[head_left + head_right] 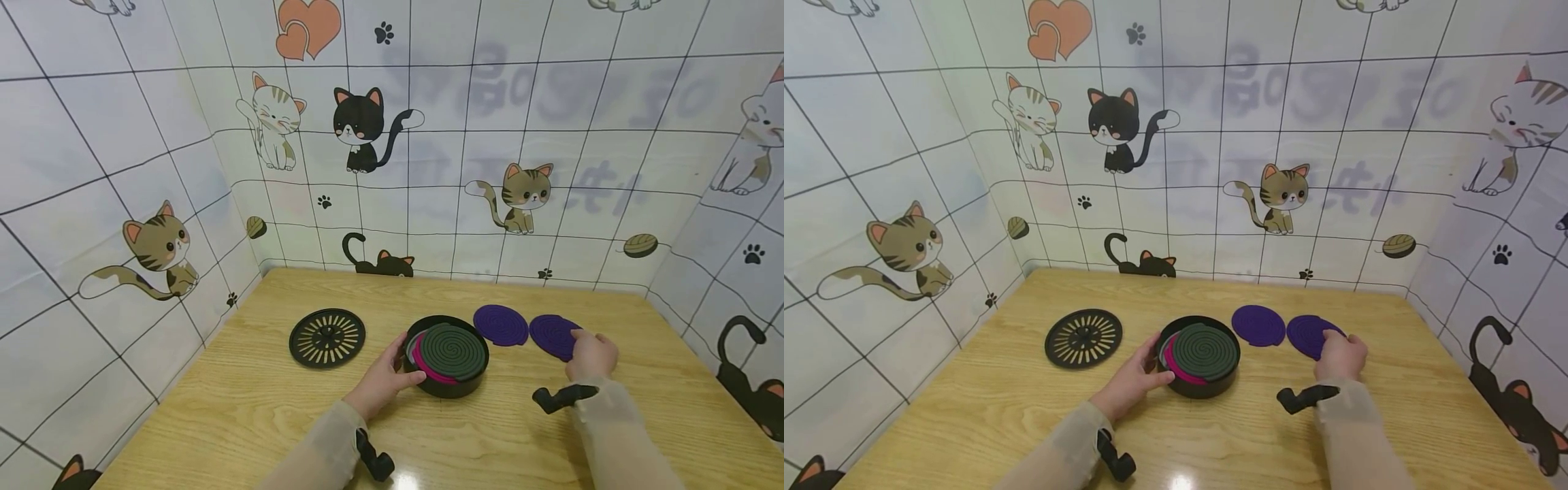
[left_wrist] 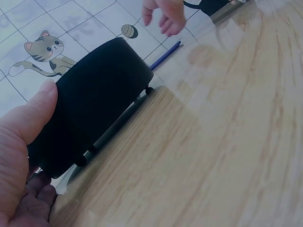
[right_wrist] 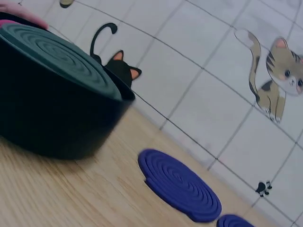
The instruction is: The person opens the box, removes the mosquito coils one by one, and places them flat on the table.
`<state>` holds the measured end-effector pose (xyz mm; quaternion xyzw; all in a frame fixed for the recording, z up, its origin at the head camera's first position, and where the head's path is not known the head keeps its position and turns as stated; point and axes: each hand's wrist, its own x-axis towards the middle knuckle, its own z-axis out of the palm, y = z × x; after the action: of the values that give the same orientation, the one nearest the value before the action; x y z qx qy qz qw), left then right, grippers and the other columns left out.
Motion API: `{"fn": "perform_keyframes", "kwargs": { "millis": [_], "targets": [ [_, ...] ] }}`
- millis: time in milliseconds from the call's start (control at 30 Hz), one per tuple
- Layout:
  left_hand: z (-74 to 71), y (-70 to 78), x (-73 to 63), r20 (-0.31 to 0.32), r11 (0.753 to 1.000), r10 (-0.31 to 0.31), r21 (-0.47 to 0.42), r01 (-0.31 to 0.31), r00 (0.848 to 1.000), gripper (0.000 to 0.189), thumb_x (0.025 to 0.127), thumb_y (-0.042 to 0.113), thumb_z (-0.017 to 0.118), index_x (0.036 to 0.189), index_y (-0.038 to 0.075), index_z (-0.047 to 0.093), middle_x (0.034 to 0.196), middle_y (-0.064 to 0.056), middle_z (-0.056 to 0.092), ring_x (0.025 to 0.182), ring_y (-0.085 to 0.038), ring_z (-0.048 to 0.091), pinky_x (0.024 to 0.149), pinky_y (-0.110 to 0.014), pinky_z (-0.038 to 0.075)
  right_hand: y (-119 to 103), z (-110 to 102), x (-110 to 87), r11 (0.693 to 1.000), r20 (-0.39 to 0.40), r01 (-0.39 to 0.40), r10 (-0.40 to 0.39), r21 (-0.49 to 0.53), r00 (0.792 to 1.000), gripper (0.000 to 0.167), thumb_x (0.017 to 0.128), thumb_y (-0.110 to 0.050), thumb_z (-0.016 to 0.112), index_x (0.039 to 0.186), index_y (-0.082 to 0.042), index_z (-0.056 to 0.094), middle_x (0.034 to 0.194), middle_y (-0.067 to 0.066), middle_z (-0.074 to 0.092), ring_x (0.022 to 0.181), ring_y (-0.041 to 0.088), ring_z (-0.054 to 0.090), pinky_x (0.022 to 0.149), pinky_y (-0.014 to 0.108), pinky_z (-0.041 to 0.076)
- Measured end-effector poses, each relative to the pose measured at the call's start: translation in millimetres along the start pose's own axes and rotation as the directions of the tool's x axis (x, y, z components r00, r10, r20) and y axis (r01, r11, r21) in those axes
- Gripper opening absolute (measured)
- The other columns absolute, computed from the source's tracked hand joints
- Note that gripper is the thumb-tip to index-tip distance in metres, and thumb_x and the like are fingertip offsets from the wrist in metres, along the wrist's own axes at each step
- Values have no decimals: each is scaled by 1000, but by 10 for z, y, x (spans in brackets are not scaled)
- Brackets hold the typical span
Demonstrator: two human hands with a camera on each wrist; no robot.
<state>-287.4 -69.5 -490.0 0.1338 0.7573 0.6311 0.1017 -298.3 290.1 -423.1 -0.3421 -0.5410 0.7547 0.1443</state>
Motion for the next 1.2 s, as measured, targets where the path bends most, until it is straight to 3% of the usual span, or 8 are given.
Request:
{"fn": "perform_keyframes", "kwargs": {
  "millis": [133,233,400,533,667,867,1033,1200],
  "targets": [
    [2,11,-7,1,1000,5,0,-5,1000,97,79,39,79,154,18,21,153,-9,32,139,-34,31,113,-48,26,0,155,-132,991,95,86,-77,-98,993,69,96,-19,53,155,-12,17,157,6,20,142,20,20,112,30,23],
    [7,21,-15,3,1000,2,2,-2,1000,97,80,39,78,154,18,20,153,-9,33,139,-33,31,113,-47,26,19,257,-241,978,222,140,-104,-155,970,67,98,-16,50,154,-5,15,154,15,22,140,27,25,114,36,25],
    [16,23,-18,7,1000,6,7,-6,1000,96,81,38,78,154,17,20,153,-10,33,139,-34,31,113,-48,26,70,404,-423,965,443,194,-98,-176,891,66,100,-12,45,154,-2,7,157,18,14,141,33,22,116,39,21],
    [14,30,-27,9,1000,13,3,-13,1000,96,81,38,78,154,16,19,153,-10,32,139,-34,30,113,-47,26,111,558,-540,948,545,241,-94,-206,833,61,100,-7,46,151,3,15,153,23,23,137,34,28,114,41,24],
    [9,42,-31,13,1000,14,-1,-14,1000,96,81,38,77,155,16,19,153,-10,32,139,-34,30,113,-48,26,188,717,-609,921,615,313,-111,-231,781,53,99,-4,48,146,8,26,146,26,33,129,32,38,110,42,31],
    [10,43,-32,16,1000,13,-14,-13,1000,96,82,35,78,155,15,19,153,-12,32,139,-37,30,112,-50,26,298,861,-701,849,698,443,-130,-288,704,46,97,-4,52,139,9,38,136,27,44,124,34,44,103,43,36],
    [15,36,-29,13,1000,2,-18,-2,1000,96,81,36,78,155,17,19,153,-10,32,139,-35,31,113,-49,26,360,932,-734,780,721,520,-131,-349,680,43,96,-4,54,136,6,43,132,27,49,123,38,45,105,50,36],
    [14,44,-28,12,1000,4,-10,-3,1000,95,81,36,78,154,17,19,153,-11,31,139,-36,31,112,-49,27,417,977,-726,710,731,595,-167,-376,661,43,94,-7,58,134,3,47,131,24,52,122,36,48,101,49,41]
  ]
}}
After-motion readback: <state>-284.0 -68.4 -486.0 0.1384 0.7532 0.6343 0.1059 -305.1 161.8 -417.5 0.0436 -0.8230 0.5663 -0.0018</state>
